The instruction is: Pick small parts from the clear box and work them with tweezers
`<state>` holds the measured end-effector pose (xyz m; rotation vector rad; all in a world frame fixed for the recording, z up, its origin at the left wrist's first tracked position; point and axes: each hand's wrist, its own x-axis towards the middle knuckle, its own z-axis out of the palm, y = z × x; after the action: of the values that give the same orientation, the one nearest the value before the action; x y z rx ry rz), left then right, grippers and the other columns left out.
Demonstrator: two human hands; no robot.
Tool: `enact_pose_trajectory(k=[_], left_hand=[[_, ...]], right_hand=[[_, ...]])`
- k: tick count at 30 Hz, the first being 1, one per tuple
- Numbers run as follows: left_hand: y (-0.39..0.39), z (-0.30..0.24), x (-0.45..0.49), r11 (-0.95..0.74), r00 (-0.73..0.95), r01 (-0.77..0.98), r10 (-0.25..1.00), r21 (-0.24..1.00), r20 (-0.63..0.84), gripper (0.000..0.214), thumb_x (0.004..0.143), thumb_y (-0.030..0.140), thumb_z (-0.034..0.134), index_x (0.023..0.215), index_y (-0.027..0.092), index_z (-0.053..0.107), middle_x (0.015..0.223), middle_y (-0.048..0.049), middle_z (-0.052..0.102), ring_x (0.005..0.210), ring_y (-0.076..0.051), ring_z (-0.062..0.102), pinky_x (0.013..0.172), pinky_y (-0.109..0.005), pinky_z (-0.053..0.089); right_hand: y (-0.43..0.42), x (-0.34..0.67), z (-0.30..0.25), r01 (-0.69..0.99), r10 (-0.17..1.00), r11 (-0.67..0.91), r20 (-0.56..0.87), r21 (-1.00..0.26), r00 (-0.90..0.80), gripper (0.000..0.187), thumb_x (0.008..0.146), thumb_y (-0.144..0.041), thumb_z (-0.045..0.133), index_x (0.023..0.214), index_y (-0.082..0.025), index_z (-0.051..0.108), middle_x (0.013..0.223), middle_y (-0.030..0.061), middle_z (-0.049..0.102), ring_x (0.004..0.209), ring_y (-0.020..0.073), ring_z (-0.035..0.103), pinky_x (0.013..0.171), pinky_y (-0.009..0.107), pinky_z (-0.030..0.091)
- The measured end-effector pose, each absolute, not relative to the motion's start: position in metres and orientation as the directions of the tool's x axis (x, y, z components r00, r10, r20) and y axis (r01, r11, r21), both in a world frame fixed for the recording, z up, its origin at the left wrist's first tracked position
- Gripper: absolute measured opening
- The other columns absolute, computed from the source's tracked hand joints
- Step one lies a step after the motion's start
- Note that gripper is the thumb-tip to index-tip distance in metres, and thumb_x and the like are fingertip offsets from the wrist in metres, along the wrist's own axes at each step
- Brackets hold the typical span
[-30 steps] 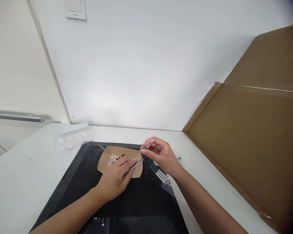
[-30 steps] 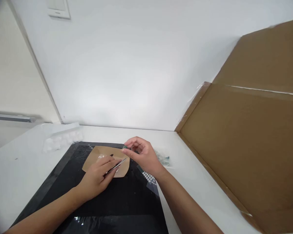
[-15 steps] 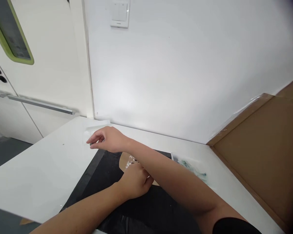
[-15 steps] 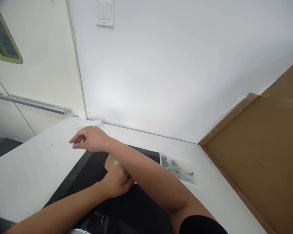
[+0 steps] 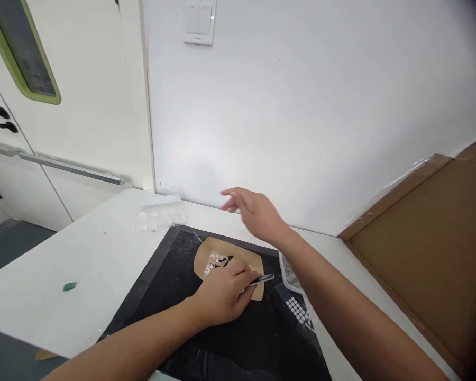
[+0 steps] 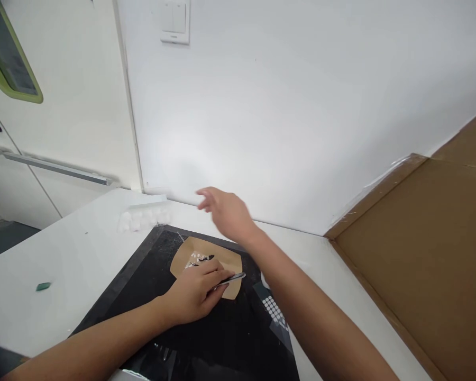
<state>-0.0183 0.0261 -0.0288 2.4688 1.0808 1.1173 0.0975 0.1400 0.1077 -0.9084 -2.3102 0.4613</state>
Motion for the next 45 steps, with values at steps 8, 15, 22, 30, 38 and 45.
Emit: enact_pose_trajectory(k=[8, 15, 22, 30, 38, 45], left_hand=[[0.028, -0.03, -0.018, -0.707, 0.438, 0.498, 0.705, 0.502, 0.558, 0.039, 0.099, 0.016, 0.052, 0.136, 0.023, 0.063, 0.106, -0.0102, 0.07, 0.095, -0.023, 0.069, 0.083, -0.035, 0.057], [0.032, -0.033, -0.018, -0.721, 0.42, 0.484, 0.689, 0.496, 0.59, 0.039, 0.102, 0.019, 0.051, 0.138, 0.023, 0.064, 0.101, -0.01, 0.07, 0.089, -0.021, 0.067, 0.081, -0.034, 0.058], [0.033, -0.031, -0.018, -0.728, 0.42, 0.489, 0.68, 0.482, 0.601, 0.038, 0.103, 0.019, 0.051, 0.139, 0.023, 0.062, 0.103, -0.0092, 0.069, 0.09, -0.02, 0.067, 0.081, -0.033, 0.058], [0.031, -0.033, -0.019, -0.745, 0.451, 0.483, 0.662, 0.46, 0.599, 0.042, 0.102, 0.015, 0.052, 0.143, 0.023, 0.059, 0.107, -0.0099, 0.068, 0.096, -0.021, 0.066, 0.084, -0.035, 0.057], [0.032, -0.03, -0.019, -0.74, 0.45, 0.48, 0.669, 0.471, 0.592, 0.04, 0.103, 0.015, 0.052, 0.142, 0.021, 0.06, 0.108, -0.01, 0.068, 0.094, -0.019, 0.065, 0.083, -0.033, 0.055], [0.031, -0.032, -0.019, -0.744, 0.447, 0.484, 0.663, 0.461, 0.6, 0.038, 0.103, 0.016, 0.053, 0.14, 0.021, 0.061, 0.106, -0.0093, 0.068, 0.091, -0.018, 0.066, 0.081, -0.031, 0.054]], right_hand=[[0.134, 0.277, 0.034, 0.827, 0.97, 0.186, 0.231, -0.531, -0.07, 0.054, 0.105, -0.059, 0.025, 0.126, -0.027, 0.063, 0.101, 0.005, 0.078, 0.086, 0.0234, 0.074, 0.071, 0.034, 0.051], [0.119, 0.324, -0.011, 0.913, 0.987, 0.158, 0.043, -0.376, -0.153, 0.048, 0.101, -0.056, 0.037, 0.104, -0.028, 0.077, 0.108, 0.0069, 0.077, 0.1, 0.0285, 0.071, 0.078, 0.037, 0.052], [0.11, 0.318, -0.015, 0.852, 0.954, 0.283, 0.041, -0.44, -0.296, 0.043, 0.086, -0.06, 0.069, 0.116, -0.03, 0.075, 0.12, 0.0078, 0.071, 0.1, 0.0294, 0.069, 0.078, 0.036, 0.053], [0.107, 0.327, -0.017, 0.741, 0.948, 0.3, 0.101, -0.601, -0.302, 0.033, 0.091, -0.05, 0.066, 0.116, -0.028, 0.071, 0.109, 0.0072, 0.072, 0.099, 0.026, 0.068, 0.083, 0.038, 0.055], [0.103, 0.33, -0.011, 0.672, 0.969, 0.246, 0.161, -0.699, -0.188, 0.046, 0.092, -0.055, 0.064, 0.128, -0.026, 0.063, 0.108, 0.0084, 0.073, 0.092, 0.0238, 0.07, 0.078, 0.037, 0.058], [0.107, 0.337, -0.016, 0.608, 0.976, 0.216, 0.174, -0.764, -0.127, 0.043, 0.091, -0.058, 0.068, 0.119, -0.026, 0.07, 0.11, 0.0097, 0.076, 0.095, 0.0259, 0.072, 0.078, 0.037, 0.059]])
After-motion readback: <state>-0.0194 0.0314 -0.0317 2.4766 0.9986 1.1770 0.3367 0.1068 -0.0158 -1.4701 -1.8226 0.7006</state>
